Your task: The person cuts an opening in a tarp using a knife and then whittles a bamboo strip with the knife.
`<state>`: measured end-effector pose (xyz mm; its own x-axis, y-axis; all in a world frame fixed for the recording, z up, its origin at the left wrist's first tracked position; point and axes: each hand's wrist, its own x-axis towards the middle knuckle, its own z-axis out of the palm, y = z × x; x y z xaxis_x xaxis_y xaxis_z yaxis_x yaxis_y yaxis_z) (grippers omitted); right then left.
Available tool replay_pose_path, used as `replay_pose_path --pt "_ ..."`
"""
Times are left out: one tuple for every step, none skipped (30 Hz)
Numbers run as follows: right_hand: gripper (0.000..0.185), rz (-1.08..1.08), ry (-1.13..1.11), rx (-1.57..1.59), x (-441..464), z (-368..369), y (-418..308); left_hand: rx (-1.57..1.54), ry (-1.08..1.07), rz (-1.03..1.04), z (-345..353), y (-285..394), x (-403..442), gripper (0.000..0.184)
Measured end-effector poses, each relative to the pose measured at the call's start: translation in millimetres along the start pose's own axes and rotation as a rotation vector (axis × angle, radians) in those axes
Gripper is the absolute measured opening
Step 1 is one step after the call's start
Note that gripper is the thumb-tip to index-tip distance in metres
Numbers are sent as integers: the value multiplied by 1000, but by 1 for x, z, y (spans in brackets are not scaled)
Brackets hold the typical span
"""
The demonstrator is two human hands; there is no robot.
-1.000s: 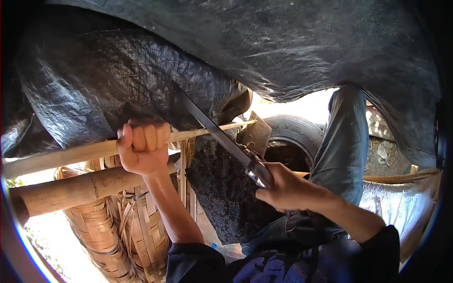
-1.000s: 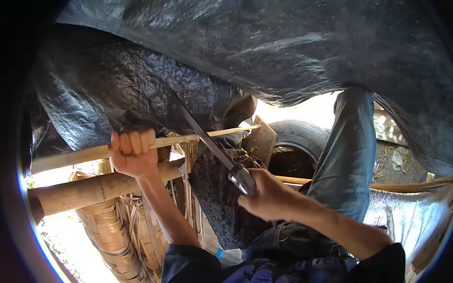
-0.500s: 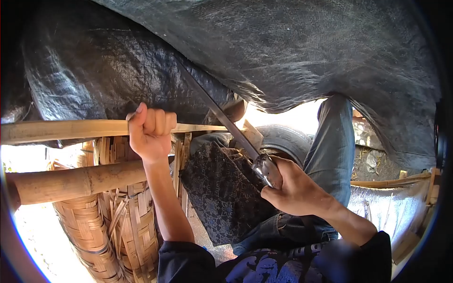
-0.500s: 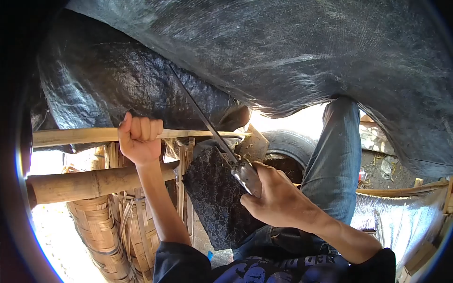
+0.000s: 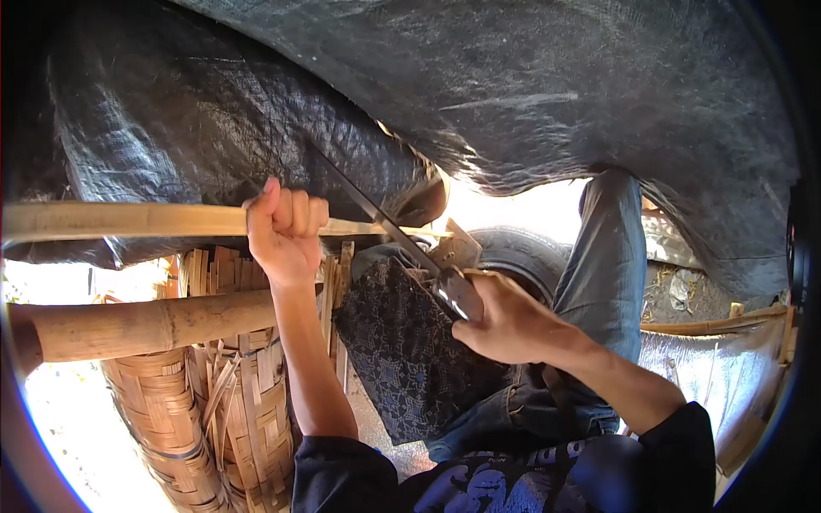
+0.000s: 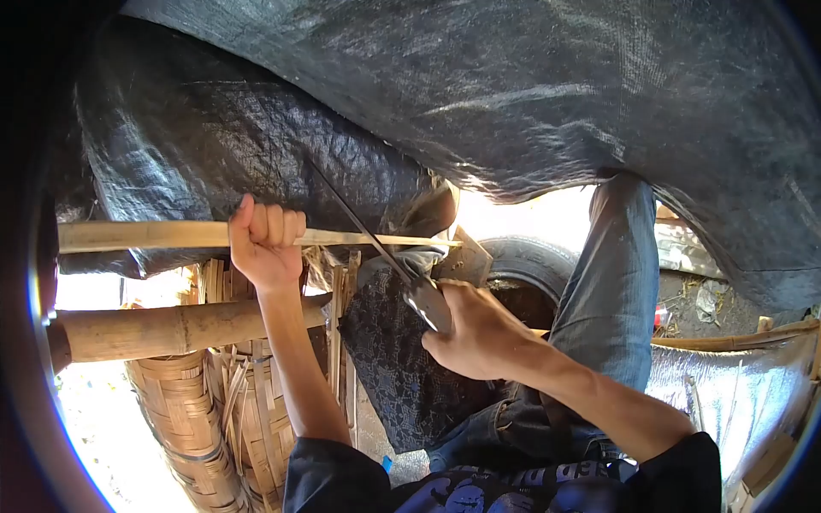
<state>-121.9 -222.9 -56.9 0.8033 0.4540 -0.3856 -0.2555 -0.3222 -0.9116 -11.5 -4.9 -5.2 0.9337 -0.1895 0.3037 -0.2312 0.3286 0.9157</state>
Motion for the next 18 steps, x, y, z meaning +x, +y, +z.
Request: replay_pose_path --pt "29 2 -3 -1 -5 -2 -5 0 4 0 -1 0 0 45" --pt "29 -82 73 15 -10 -5 -12 0 -28 -18 -2 1 0 45" --pt "29 -167 150 30 -12 -7 -16 0 -60 -33 -2 1 1 45" --pt "28 -153 88 56 -10 -7 -16 -2 -56 -29 -2 1 1 45" --pt "28 -152 87 56 -6 -3 -9 -6 -45 -33 0 0 1 45" --pt "32 -85 38 31 0 5 6 -11 -37 -37 2 0 2 45" --pt "36 -18 -7 6 4 13 17 -14 -43 -36 3 0 2 45" --pt "38 58 37 -80 8 17 26 -24 -23 -39 3 1 2 45" --pt "38 54 48 -81 7 11 26 -32 -4 -45 1 1 2 45" --pt "38 33 92 -94 5 4 25 41 -22 -20 -1 3 3 45" --pt "38 19 126 -108 3 0 25 39 -17 -26 -2 2 3 45" --pt "38 -51 165 -70 1 -1 25 25 0 -19 -1 1 4 45" --pt "38 -43 155 -68 -2 0 22 13 16 -15 -1 1 3 45" --pt "31 -128 206 -40 -3 -1 16 -22 -19 -13 1 1 4 45" --pt "25 -217 262 -13 -5 -2 8 -22 -22 -9 2 1 5 45" --pt "21 -63 75 46 -6 -7 -3 -24 -24 -13 3 1 6 45" --pt "21 -65 83 47 -2 -5 -1 -27 -30 -18 4 0 6 45" --pt "22 112 -85 142 3 -2 2 -28 -39 -19 5 0 5 45"
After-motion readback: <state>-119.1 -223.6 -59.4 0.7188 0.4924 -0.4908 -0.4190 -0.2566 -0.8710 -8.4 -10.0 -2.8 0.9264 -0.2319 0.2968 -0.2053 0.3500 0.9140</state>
